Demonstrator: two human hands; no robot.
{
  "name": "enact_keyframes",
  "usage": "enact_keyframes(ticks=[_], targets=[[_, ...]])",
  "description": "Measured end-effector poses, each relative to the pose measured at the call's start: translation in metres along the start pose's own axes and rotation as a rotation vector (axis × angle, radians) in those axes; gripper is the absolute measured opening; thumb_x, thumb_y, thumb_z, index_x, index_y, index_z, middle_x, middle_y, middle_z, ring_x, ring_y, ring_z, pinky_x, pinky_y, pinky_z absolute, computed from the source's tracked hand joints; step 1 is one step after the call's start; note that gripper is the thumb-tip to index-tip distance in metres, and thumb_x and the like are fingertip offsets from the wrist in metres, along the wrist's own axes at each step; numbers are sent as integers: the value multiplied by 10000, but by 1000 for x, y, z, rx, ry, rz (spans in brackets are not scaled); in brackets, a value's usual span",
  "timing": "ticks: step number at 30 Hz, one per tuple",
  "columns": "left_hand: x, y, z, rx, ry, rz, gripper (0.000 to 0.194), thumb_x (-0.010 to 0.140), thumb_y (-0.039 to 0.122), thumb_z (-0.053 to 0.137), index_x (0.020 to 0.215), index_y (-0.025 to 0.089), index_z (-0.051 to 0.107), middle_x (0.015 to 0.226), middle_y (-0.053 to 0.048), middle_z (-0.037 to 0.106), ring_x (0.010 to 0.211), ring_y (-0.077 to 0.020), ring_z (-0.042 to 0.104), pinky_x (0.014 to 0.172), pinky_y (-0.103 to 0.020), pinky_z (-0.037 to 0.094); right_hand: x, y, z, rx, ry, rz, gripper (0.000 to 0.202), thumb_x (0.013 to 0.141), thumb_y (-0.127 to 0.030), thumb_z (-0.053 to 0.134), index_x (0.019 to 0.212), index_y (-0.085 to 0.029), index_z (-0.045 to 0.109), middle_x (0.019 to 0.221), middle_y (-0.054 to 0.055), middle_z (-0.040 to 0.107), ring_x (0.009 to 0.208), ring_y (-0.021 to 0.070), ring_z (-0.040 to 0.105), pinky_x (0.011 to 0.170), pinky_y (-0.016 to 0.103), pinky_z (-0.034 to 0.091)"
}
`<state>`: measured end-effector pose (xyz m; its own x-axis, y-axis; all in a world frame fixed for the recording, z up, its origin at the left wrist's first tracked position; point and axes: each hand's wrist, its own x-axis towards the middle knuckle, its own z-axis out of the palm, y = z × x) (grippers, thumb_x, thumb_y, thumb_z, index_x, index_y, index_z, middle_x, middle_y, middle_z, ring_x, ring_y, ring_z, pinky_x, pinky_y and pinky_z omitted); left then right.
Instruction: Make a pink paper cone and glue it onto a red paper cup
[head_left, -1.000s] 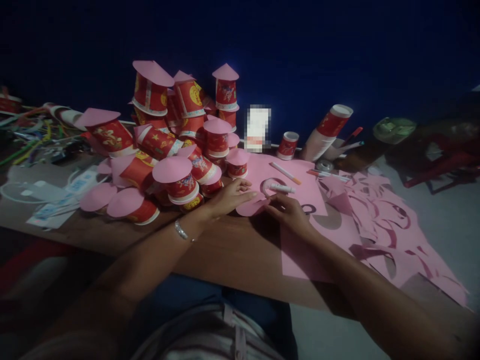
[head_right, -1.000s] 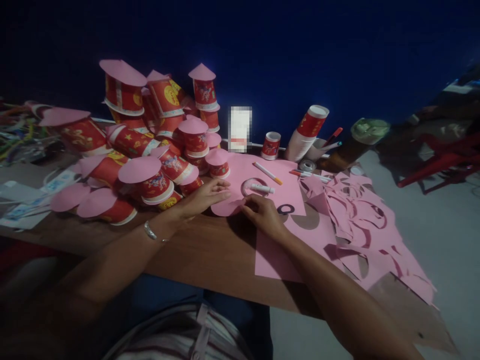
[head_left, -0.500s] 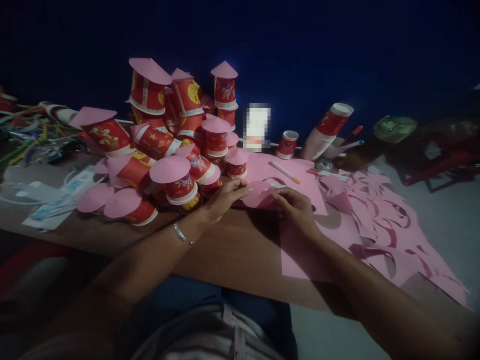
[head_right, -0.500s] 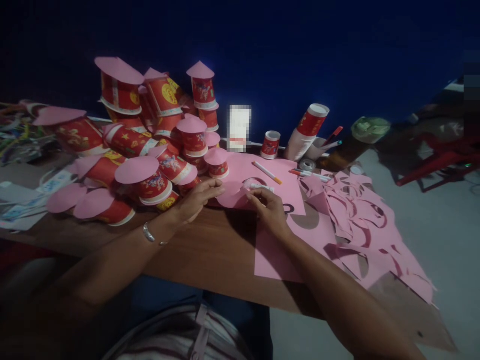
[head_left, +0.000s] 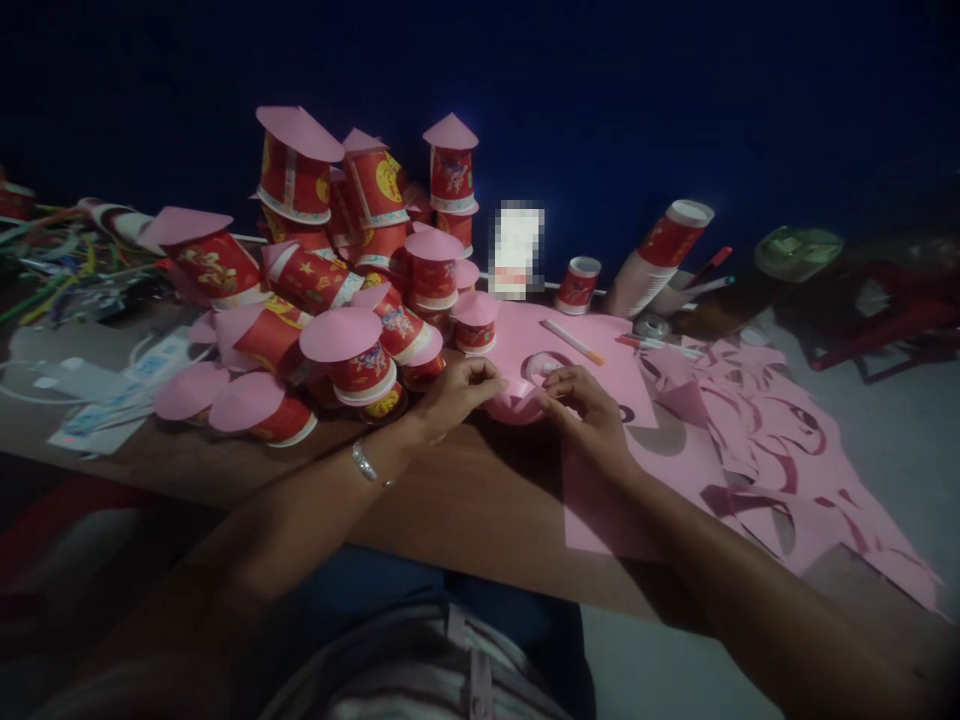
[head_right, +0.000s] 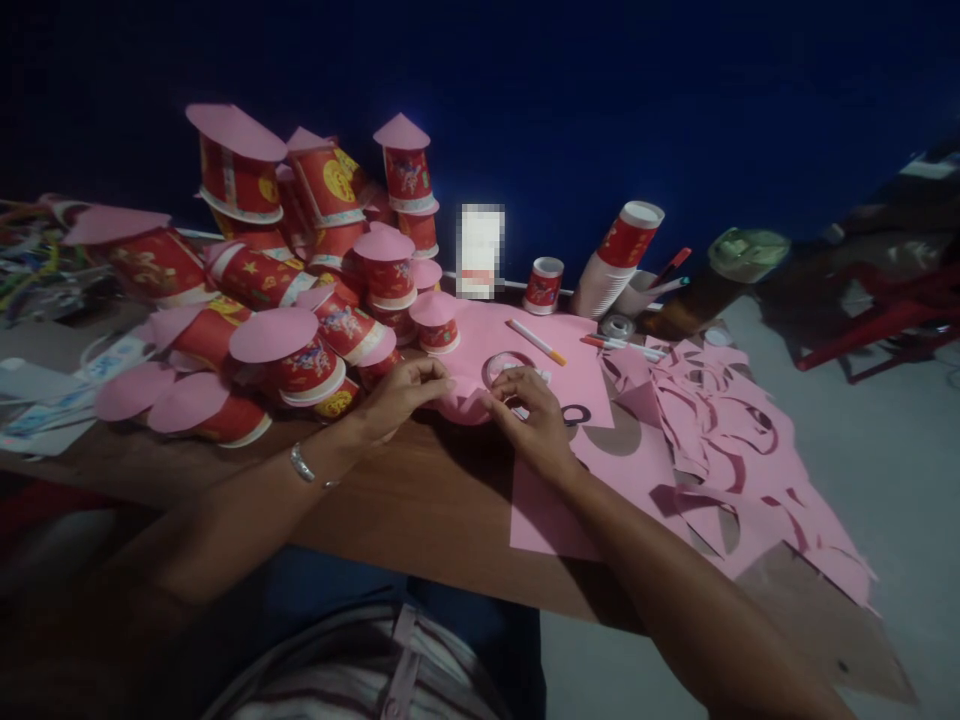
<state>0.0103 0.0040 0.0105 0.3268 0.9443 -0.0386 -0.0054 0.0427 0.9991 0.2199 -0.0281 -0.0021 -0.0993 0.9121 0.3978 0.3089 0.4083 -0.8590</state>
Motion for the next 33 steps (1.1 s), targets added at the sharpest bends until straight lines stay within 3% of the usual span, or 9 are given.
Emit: enact_keyframes(ticks=[3,7,10,17,33], targets=[[0,-1,0,33,-52,14,232,764,356,741,728,155,632,712,24,585,688,-107,503,687,-264,386,0,8,4,135,-19,121,313,835,-491,748,697,-233,638,912,47,672,945,224,637,767,344,522],[0,-1,1,20,-108,-11,237,747,368,757,755,154,657,734,18,602,712,-117,506,706,-270,372,-2,18,11,352,-66,350,347,767,-496,813,675,-221,622,696,-16,625,650,147,564,614,285,454],[0,-2,1,-8,-123,-28,250,736,377,771,762,152,664,754,9,617,738,-126,519,726,-275,374,-3,19,14,461,-88,440,360,703,-483,864,674,-216,624,636,-29,615,589,132,538,572,271,435],[-1,-2,2,-25,-124,-38,252,729,376,780,753,156,660,751,10,607,728,-123,505,717,-279,366,-3,16,16,504,-51,469,349,655,-457,892,658,-221,634,605,-32,616,561,125,524,544,264,429],[0,-1,2,-17,-137,-6,257,755,370,787,738,146,661,746,2,630,732,-121,536,723,-274,391,-4,17,13,557,-51,455,298,684,-391,890,713,-218,650,671,-25,659,597,132,576,578,273,448]])
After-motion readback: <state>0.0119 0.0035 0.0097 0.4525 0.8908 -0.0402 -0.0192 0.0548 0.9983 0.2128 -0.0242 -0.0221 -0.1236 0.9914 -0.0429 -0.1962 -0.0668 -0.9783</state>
